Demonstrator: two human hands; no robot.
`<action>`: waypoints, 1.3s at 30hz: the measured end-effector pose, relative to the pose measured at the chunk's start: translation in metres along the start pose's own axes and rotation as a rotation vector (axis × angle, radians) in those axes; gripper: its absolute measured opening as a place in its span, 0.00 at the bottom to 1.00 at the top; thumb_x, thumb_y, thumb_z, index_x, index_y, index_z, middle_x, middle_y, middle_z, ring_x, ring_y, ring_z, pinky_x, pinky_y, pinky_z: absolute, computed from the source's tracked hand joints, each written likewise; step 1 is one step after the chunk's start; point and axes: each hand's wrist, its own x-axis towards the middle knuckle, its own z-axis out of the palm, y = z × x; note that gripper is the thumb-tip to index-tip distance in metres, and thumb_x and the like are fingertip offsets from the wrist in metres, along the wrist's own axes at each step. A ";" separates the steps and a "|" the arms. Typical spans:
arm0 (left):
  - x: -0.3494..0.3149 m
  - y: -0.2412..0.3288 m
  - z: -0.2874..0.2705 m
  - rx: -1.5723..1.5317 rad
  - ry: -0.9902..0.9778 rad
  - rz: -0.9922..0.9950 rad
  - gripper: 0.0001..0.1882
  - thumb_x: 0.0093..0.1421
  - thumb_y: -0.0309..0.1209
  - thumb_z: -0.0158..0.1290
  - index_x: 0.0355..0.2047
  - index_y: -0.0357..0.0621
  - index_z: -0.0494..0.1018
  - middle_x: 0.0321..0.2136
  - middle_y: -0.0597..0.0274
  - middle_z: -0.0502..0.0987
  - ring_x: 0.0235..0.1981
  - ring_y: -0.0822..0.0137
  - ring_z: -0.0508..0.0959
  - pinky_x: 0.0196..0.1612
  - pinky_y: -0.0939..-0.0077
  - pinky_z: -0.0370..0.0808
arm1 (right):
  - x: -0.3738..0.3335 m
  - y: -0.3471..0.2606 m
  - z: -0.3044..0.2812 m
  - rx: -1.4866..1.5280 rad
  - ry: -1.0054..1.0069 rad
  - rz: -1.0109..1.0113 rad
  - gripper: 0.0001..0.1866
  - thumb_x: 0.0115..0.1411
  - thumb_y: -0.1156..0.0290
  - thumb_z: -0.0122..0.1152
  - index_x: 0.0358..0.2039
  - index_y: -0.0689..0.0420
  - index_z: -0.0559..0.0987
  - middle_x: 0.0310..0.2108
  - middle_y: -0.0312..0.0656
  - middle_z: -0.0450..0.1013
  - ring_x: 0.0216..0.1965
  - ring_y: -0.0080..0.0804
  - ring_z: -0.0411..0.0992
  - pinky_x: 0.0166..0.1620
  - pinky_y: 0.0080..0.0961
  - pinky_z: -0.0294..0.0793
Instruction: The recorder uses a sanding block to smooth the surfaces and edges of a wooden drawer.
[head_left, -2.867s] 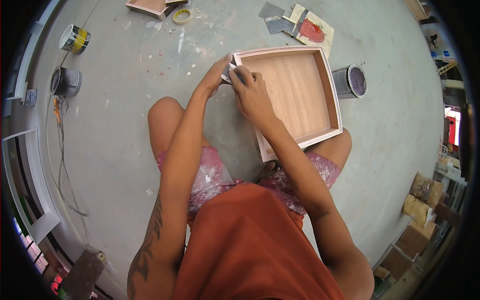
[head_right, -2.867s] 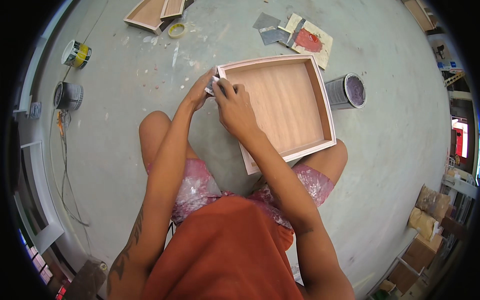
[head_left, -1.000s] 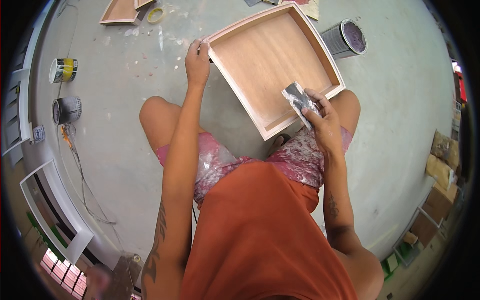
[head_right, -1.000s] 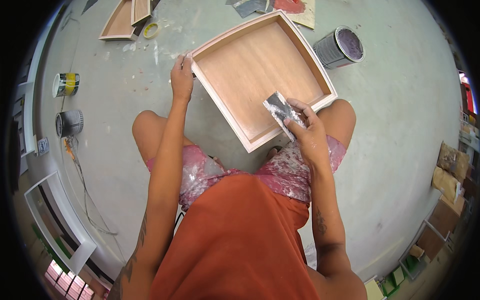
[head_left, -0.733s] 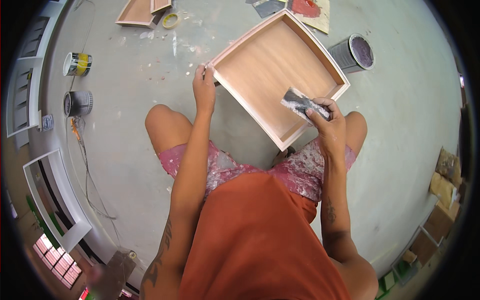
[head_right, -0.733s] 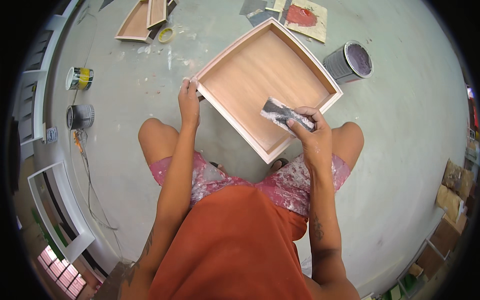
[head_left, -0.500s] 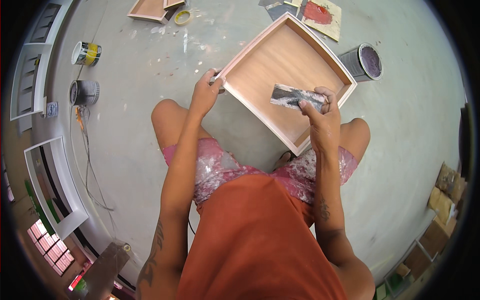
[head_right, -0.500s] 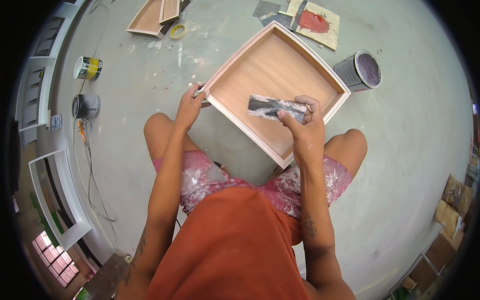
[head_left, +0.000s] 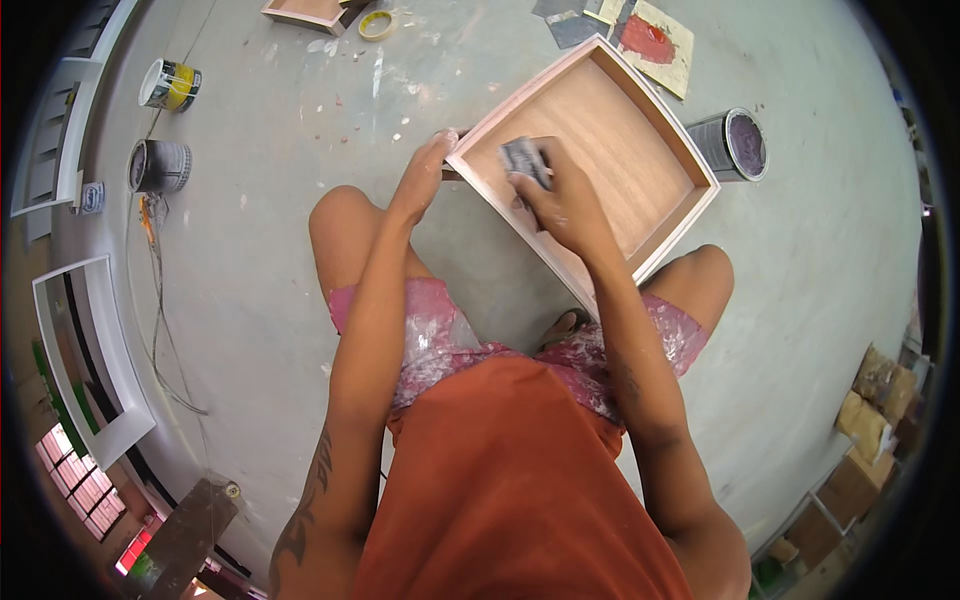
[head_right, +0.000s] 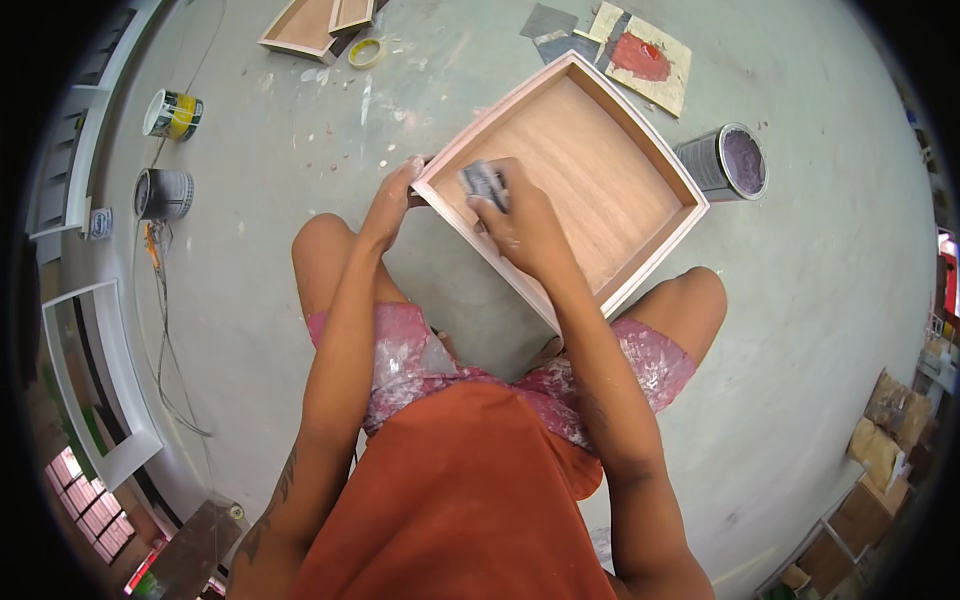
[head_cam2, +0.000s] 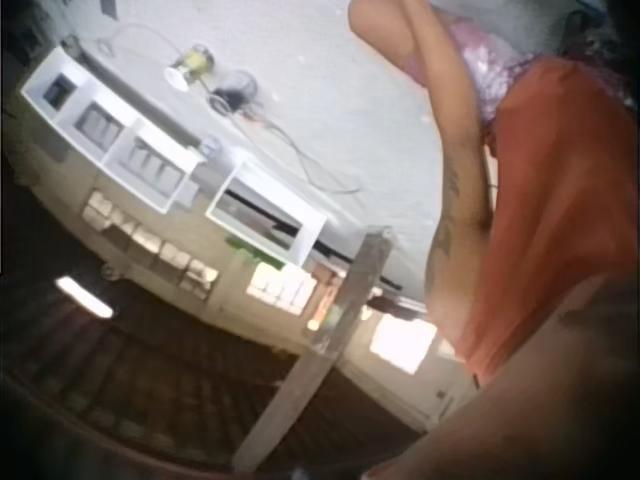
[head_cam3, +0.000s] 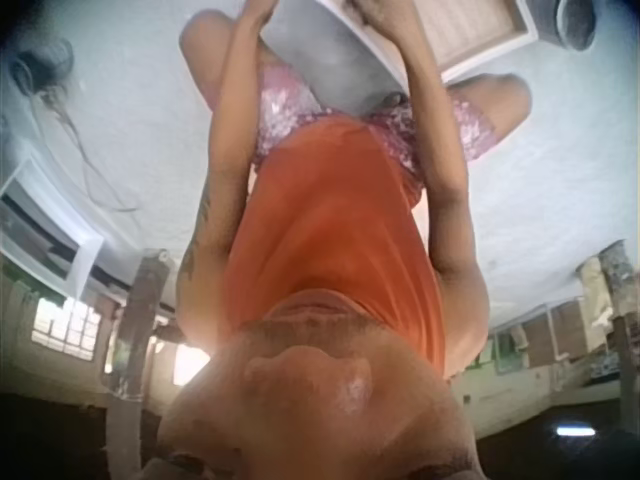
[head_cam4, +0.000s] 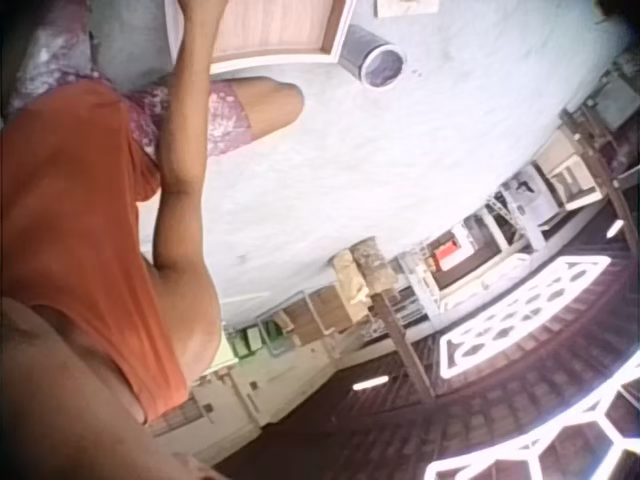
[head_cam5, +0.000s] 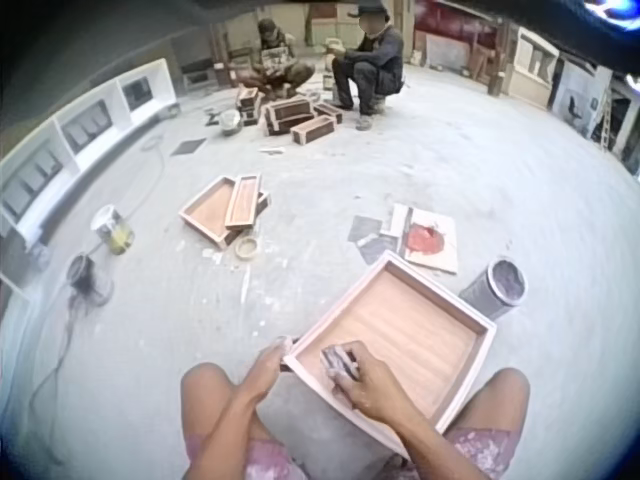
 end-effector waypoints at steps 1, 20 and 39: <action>0.002 0.004 0.008 -0.114 -0.029 -0.063 0.30 0.78 0.45 0.36 0.68 0.37 0.70 0.53 0.54 0.80 0.53 0.63 0.79 0.56 0.65 0.78 | 0.007 0.000 0.005 -0.158 -0.045 -0.057 0.14 0.69 0.68 0.63 0.49 0.63 0.76 0.32 0.52 0.80 0.33 0.40 0.83 0.38 0.36 0.80; 0.002 -0.009 0.018 -0.174 -0.099 -0.116 0.32 0.78 0.48 0.29 0.69 0.47 0.71 0.37 0.62 0.80 0.32 0.69 0.78 0.32 0.74 0.76 | 0.017 0.000 0.067 -0.691 0.145 -0.159 0.13 0.67 0.62 0.62 0.41 0.60 0.77 0.36 0.59 0.80 0.40 0.61 0.78 0.44 0.53 0.75; 0.003 0.003 0.012 -0.177 -0.147 -0.139 0.31 0.77 0.46 0.30 0.65 0.41 0.73 0.33 0.61 0.79 0.28 0.68 0.75 0.34 0.72 0.75 | 0.037 0.002 0.063 -0.609 0.108 -0.153 0.15 0.65 0.61 0.61 0.39 0.62 0.80 0.32 0.60 0.80 0.37 0.61 0.80 0.41 0.46 0.76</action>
